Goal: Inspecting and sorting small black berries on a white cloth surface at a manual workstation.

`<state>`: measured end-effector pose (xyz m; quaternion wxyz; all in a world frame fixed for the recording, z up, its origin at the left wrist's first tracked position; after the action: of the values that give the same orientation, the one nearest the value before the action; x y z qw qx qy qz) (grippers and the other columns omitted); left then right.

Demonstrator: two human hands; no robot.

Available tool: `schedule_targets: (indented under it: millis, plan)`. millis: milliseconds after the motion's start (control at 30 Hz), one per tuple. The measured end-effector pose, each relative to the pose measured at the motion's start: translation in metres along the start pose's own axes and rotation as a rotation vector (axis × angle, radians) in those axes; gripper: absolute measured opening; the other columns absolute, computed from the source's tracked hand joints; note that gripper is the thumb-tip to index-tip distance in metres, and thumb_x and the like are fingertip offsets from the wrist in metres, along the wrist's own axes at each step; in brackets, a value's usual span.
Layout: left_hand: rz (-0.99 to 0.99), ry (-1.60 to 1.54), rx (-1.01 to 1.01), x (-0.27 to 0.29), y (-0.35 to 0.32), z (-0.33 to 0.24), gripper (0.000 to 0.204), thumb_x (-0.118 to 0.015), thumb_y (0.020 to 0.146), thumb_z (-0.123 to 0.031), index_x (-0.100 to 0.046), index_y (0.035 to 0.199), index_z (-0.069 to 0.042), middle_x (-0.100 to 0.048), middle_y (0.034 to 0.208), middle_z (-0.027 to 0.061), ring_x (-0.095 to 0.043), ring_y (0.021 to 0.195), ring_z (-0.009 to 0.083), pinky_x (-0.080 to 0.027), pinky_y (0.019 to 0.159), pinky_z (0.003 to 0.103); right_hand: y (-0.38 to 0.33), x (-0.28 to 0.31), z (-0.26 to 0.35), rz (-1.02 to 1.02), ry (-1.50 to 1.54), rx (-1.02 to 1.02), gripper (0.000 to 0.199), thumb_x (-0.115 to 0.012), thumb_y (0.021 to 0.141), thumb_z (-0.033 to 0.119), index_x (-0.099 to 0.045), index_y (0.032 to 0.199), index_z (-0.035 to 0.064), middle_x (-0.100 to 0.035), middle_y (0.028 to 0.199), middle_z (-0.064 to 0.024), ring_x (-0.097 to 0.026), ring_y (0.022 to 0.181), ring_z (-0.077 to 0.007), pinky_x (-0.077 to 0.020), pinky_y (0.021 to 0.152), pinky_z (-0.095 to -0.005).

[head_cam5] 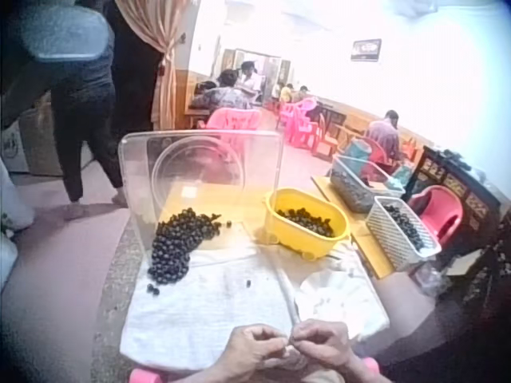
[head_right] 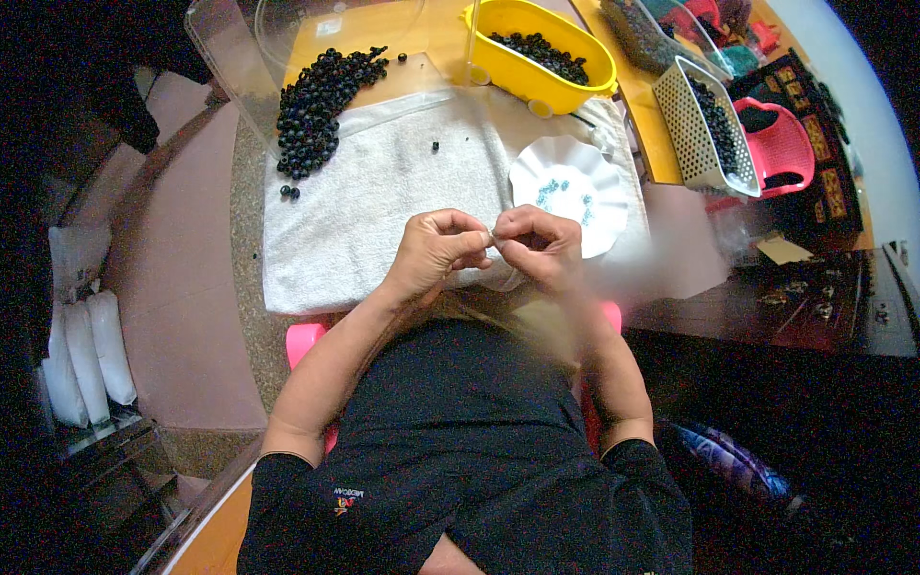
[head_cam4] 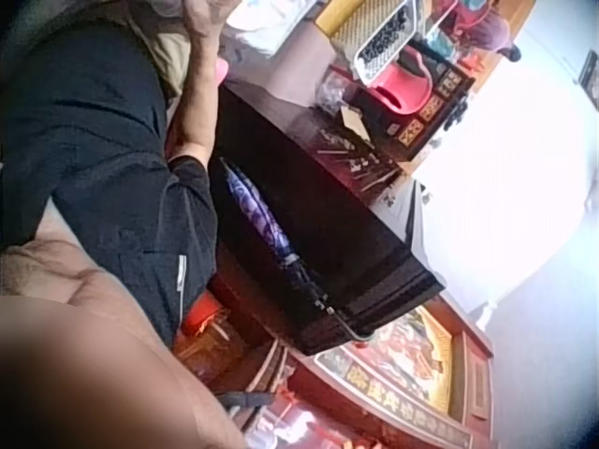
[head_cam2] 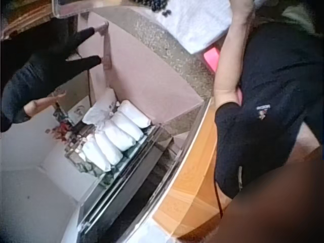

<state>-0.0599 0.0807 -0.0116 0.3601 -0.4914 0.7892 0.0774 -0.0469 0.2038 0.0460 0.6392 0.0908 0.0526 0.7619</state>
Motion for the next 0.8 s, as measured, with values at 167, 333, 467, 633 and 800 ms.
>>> schedule_targets:
  millis: [167,333,467,633,800]
  plan:
    - [0.002,0.015,0.015,0.002,0.000,0.002,0.011,-0.070,0.084,-0.005,-0.064,0.088,0.003,-0.067,0.082,0.0085,-0.066,0.069,0.0148,-0.059,0.066,0.027,0.002,-0.002,0.010,0.009,-0.075,0.039,0.014,-0.062,0.076,-0.013,-0.066,0.087,-0.0048,-0.065,0.095,-0.0127,-0.061,0.083,-0.0126,-0.0493,0.071,-0.0233]
    - [0.004,0.026,0.032,0.000,-0.001,0.001,0.011,-0.071,0.083,-0.005,-0.064,0.087,0.003,-0.067,0.083,0.0089,-0.067,0.070,0.0165,-0.059,0.065,0.028,0.004,-0.001,0.015,0.010,-0.101,0.091,0.014,-0.062,0.076,-0.013,-0.066,0.087,-0.0049,-0.064,0.094,-0.0126,-0.061,0.077,-0.0114,-0.0488,0.064,-0.0213]
    - [-0.008,0.018,0.039,0.003,0.000,0.001,0.011,-0.071,0.083,-0.005,-0.064,0.087,0.002,-0.066,0.082,0.0089,-0.067,0.069,0.0173,-0.058,0.063,0.028,0.006,0.004,0.030,-0.028,-0.272,0.186,0.013,-0.061,0.076,-0.013,-0.064,0.085,-0.0043,-0.065,0.090,-0.0105,-0.061,0.074,-0.0101,-0.0493,0.063,-0.0210]
    - [-0.034,0.023,0.037,0.009,0.001,0.002,0.010,-0.071,0.083,-0.004,-0.064,0.087,0.002,-0.067,0.082,0.0085,-0.067,0.069,0.0170,-0.058,0.064,0.027,0.013,0.040,0.040,-0.129,-0.646,0.111,0.011,-0.061,0.075,-0.005,-0.063,0.085,-0.0012,-0.065,0.084,-0.0078,-0.060,0.068,-0.0103,-0.0493,0.061,-0.0224]
    - [-0.049,0.028,0.050,0.007,0.001,0.002,0.010,-0.070,0.083,-0.003,-0.064,0.089,0.003,-0.067,0.080,0.0085,-0.066,0.067,0.0146,-0.057,0.063,0.025,0.013,0.066,0.025,-0.107,-0.842,0.003,0.012,-0.063,0.075,-0.003,-0.064,0.086,-0.0014,-0.064,0.081,-0.0074,-0.057,0.062,-0.0123,-0.0458,0.057,-0.0263]
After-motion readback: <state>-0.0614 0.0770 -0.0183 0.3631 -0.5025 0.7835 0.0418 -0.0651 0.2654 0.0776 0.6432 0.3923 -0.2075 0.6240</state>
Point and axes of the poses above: each hand's wrist, its own y-axis towards the middle knuckle, its own x-axis out of the back of the hand, z = x × y, the point moved 10 cm from there along y, towards the middle knuckle
